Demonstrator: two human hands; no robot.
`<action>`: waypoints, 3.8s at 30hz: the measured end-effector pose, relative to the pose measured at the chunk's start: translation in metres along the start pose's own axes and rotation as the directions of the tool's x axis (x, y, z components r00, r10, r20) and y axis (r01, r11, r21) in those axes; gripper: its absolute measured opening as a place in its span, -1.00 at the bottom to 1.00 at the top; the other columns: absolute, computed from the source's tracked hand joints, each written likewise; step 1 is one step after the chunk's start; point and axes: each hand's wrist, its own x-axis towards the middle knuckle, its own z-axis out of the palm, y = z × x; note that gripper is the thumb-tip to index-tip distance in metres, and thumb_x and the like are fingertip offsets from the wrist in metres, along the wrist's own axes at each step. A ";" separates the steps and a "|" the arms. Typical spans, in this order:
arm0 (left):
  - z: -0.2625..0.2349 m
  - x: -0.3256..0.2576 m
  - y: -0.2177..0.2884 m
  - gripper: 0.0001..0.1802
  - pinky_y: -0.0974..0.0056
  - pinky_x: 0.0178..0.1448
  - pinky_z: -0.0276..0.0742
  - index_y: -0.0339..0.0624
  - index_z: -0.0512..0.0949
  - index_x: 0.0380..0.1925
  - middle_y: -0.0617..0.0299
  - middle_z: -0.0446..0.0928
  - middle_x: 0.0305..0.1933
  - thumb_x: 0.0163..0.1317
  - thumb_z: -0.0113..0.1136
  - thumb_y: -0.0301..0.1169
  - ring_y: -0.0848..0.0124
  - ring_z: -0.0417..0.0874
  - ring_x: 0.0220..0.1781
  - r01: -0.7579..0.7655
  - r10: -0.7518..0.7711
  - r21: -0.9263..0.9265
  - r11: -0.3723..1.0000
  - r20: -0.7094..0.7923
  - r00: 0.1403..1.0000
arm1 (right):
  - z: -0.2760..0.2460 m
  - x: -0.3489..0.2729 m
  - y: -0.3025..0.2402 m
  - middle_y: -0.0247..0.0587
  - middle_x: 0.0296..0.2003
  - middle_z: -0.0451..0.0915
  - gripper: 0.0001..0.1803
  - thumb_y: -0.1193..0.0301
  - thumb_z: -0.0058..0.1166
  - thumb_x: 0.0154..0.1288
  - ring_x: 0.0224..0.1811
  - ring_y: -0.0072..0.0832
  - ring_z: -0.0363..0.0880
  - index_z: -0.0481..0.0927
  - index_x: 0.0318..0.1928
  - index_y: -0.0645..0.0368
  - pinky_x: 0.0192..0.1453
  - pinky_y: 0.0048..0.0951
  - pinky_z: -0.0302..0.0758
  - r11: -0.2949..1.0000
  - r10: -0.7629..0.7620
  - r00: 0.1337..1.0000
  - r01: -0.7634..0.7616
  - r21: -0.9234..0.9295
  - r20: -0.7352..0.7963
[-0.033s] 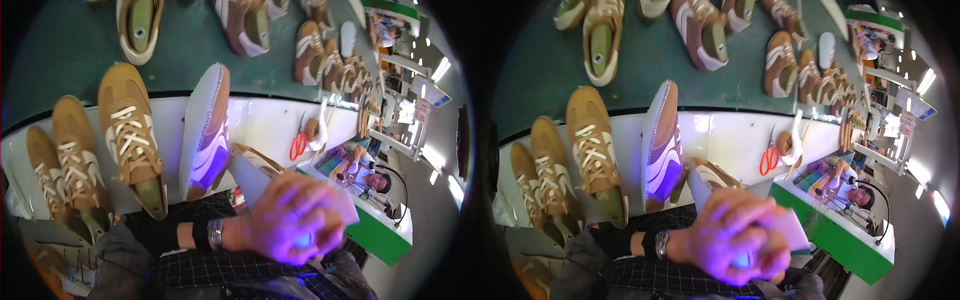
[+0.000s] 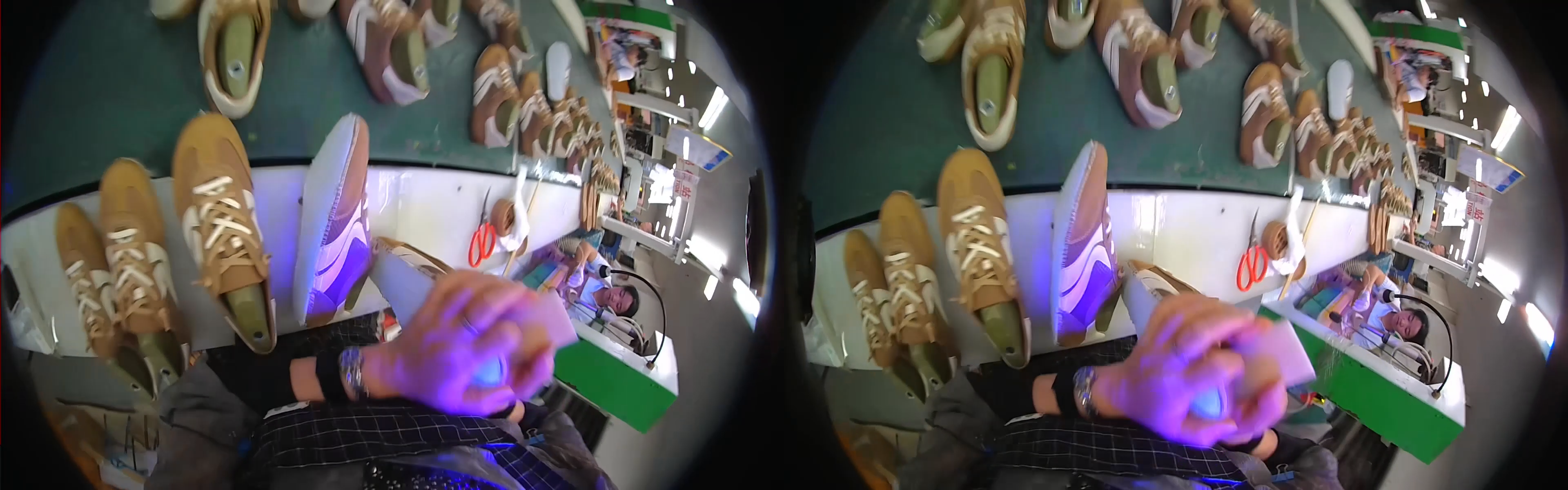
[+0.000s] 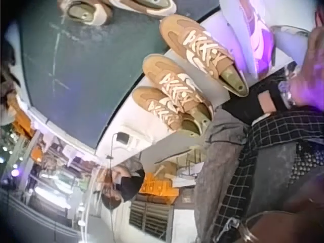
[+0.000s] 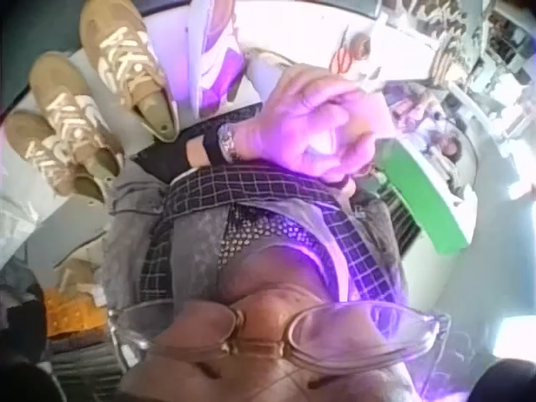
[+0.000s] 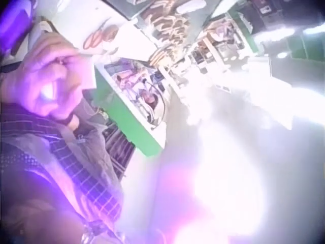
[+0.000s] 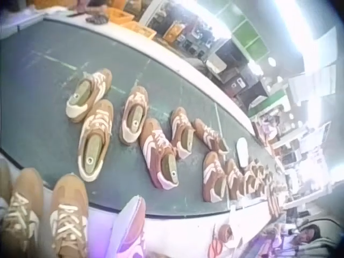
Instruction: Inspecting and cleaning shoe soles and uppers on a manufacturing assembly line.
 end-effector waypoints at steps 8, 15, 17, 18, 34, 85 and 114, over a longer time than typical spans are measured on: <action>-0.015 -0.028 -0.011 0.13 0.00 0.34 0.13 -0.22 0.13 0.24 -0.05 0.26 0.17 -0.31 0.47 0.05 -0.06 0.30 0.22 0.072 -0.092 0.199 0.977 0.095 0.991 | -0.022 0.037 -0.017 0.00 -0.18 0.53 -0.53 0.03 -0.25 0.31 -0.06 -0.21 0.49 0.34 -0.07 0.20 0.04 -0.26 0.42 0.996 -0.072 0.938 0.053 0.065 0.340; -0.068 -0.015 -0.011 -0.24 0.29 -0.01 0.45 -0.26 0.24 0.16 0.27 0.44 -0.16 -0.10 0.28 -0.34 0.45 0.52 -0.19 0.624 -0.486 -0.673 0.398 0.422 0.765 | -0.044 0.058 -0.019 -0.16 -0.21 0.54 -0.52 0.00 -0.14 0.29 -0.32 -0.39 0.52 0.42 -0.09 0.17 -0.25 -0.40 0.46 0.985 -0.061 0.939 0.112 -0.133 0.338; -0.079 -0.014 -0.018 -0.16 0.07 0.15 0.46 -0.24 0.22 0.21 -0.12 0.43 0.06 -0.17 0.24 -0.28 0.17 0.53 0.05 0.564 -0.508 -0.693 0.449 0.321 0.799 | -0.053 0.069 0.002 -0.18 -0.24 0.54 -0.55 0.05 -0.06 0.26 -0.42 -0.49 0.47 0.44 -0.14 0.22 -0.33 -0.48 0.41 0.828 -0.126 0.976 0.202 -0.522 0.178; -0.086 -0.015 -0.014 -0.14 0.06 0.15 0.47 -0.26 0.22 0.21 -0.15 0.42 0.06 -0.18 0.25 -0.24 0.13 0.53 0.07 0.585 -0.460 -0.725 0.364 0.406 0.790 | -0.069 0.082 0.020 -0.11 -0.20 0.54 -0.52 0.07 -0.01 0.24 -0.35 -0.40 0.51 0.44 -0.11 0.27 -0.26 -0.43 0.44 0.686 -0.156 0.969 0.247 -0.685 0.193; -0.073 -0.013 0.039 0.06 -0.01 0.21 0.42 -0.38 0.21 0.19 -0.16 0.35 0.16 -0.30 0.31 0.04 0.03 0.47 0.14 0.598 -0.427 -0.756 0.266 0.464 0.776 | -0.044 -0.007 0.044 -0.12 0.24 0.20 0.19 -0.07 0.30 -0.13 0.28 -0.33 0.22 -0.10 0.37 0.21 0.31 -0.32 0.20 0.996 0.065 0.565 -0.091 -0.016 0.823; -0.106 -0.069 -0.028 -0.46 0.24 0.10 0.50 -0.35 0.30 0.13 0.09 0.49 0.03 0.14 0.18 -0.46 0.29 0.57 -0.01 0.697 -0.819 -0.557 0.452 0.051 0.572 | -0.118 0.046 0.060 -0.09 0.07 0.42 -0.21 0.25 0.17 -0.03 0.07 -0.28 0.43 0.22 0.24 0.21 0.21 -0.26 0.36 0.847 0.289 0.712 -0.502 0.177 0.640; -0.171 -0.074 0.107 -0.42 0.10 0.32 0.27 -0.27 0.38 0.07 0.05 0.48 0.06 -0.03 0.04 -0.30 0.14 0.46 0.13 0.139 -0.627 -0.845 0.516 -0.262 0.734 | 0.005 -0.017 0.021 -0.08 0.24 0.25 -0.32 0.35 -0.03 0.25 0.27 -0.28 0.27 0.08 0.34 0.21 0.39 -0.26 0.14 0.780 0.271 0.377 -0.625 0.027 0.885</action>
